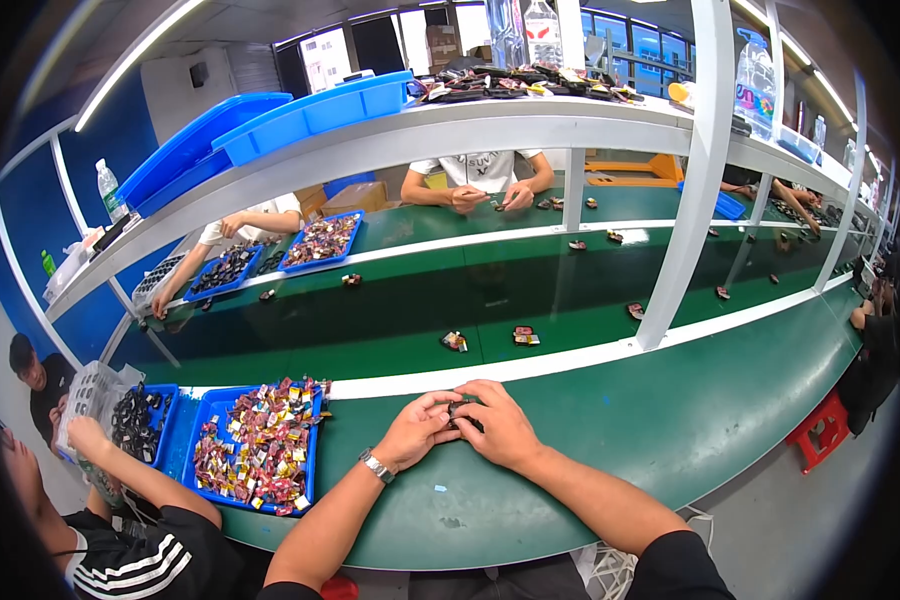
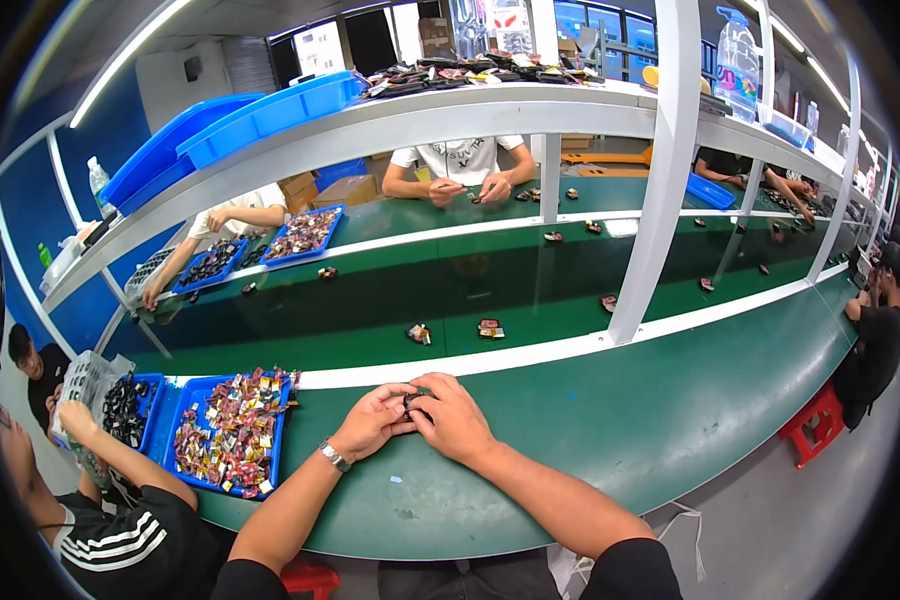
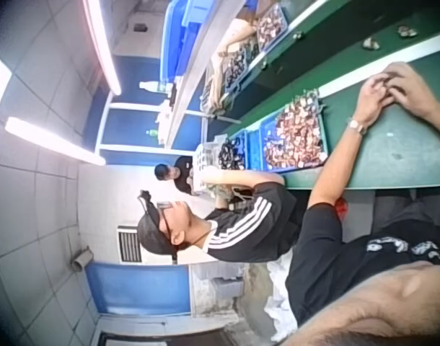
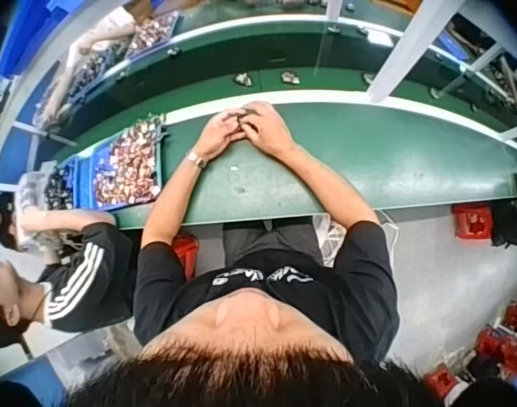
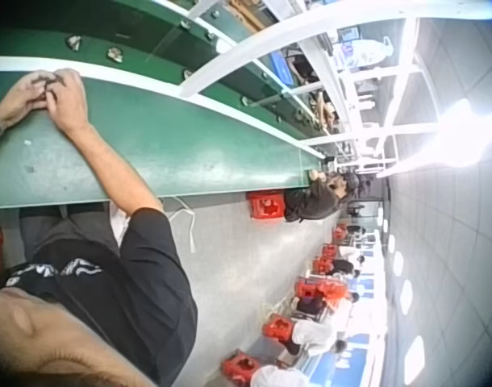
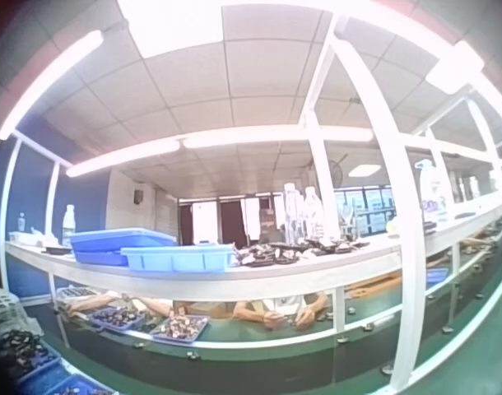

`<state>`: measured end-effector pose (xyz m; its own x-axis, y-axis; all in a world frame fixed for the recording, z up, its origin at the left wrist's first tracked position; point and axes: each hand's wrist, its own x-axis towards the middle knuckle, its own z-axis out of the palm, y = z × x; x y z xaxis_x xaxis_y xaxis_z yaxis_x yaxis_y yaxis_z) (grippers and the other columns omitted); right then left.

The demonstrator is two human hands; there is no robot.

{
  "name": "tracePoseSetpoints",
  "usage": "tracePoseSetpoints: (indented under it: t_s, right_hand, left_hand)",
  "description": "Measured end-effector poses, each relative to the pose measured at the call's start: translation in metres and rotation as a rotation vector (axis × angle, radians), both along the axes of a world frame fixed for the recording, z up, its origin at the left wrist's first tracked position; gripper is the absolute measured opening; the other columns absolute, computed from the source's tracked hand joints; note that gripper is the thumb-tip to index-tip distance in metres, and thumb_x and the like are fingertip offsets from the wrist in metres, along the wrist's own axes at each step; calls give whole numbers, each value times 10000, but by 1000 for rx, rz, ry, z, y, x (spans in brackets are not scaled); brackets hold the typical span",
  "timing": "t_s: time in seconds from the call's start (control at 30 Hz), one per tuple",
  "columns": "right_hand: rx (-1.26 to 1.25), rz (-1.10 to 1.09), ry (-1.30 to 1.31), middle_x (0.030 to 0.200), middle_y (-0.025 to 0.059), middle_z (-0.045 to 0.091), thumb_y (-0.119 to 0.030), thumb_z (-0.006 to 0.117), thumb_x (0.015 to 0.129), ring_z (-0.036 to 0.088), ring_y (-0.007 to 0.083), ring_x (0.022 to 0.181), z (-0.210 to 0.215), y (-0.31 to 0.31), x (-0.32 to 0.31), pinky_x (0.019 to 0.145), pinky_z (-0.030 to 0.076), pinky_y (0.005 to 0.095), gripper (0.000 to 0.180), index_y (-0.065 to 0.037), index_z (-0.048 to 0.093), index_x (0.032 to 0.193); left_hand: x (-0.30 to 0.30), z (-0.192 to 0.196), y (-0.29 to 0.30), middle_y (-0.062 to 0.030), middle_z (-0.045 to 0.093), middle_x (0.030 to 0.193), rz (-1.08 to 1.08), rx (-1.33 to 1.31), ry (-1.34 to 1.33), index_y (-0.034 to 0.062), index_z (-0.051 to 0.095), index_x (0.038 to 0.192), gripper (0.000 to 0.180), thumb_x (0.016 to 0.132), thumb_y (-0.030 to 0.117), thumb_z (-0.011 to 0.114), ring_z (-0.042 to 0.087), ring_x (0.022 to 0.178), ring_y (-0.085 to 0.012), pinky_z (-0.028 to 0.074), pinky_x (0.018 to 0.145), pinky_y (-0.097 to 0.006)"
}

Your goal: Assembling small components on a factory production line belt.

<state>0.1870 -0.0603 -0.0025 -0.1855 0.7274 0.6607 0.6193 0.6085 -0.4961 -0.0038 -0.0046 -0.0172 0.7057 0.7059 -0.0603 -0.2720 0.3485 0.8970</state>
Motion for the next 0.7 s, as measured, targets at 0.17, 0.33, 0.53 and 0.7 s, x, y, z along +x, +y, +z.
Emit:
tracePoseSetpoints:
  t_s: [0.17,0.33,0.53,0.7]
  right_hand:
    - [-50,19,83,1202,75,615,-71,721,792,534,292,1190,-2,-1,-2,954,489,389,139,-57,703,930]
    - [-88,-5,95,1220,65,617,-80,724,799,525,284,1201,-4,-2,-5,952,490,387,157,-63,725,955]
    - [-165,35,185,1243,63,617,-78,705,813,518,283,1204,-9,1,-2,976,471,381,150,-71,735,960]
    - [-159,48,198,1262,59,613,-79,724,806,517,270,1209,-7,1,-6,963,491,382,170,-84,747,974]
  left_hand:
    - [0,1,0,-87,591,1215,10,7,-1,68,519,1257,270,988,74,535,594,1134,-187,515,999,-382]
    - [-1,-1,2,-110,577,1267,-3,-14,-39,60,519,1252,266,990,92,544,587,1158,-204,508,1009,-392]
    - [0,-2,2,-124,577,1270,8,-33,-36,42,515,1248,269,988,96,551,593,1154,-215,511,1008,-399]
    - [0,-2,0,-133,575,1279,38,-1,-38,37,516,1234,267,978,92,569,595,1160,-220,516,1004,-397]
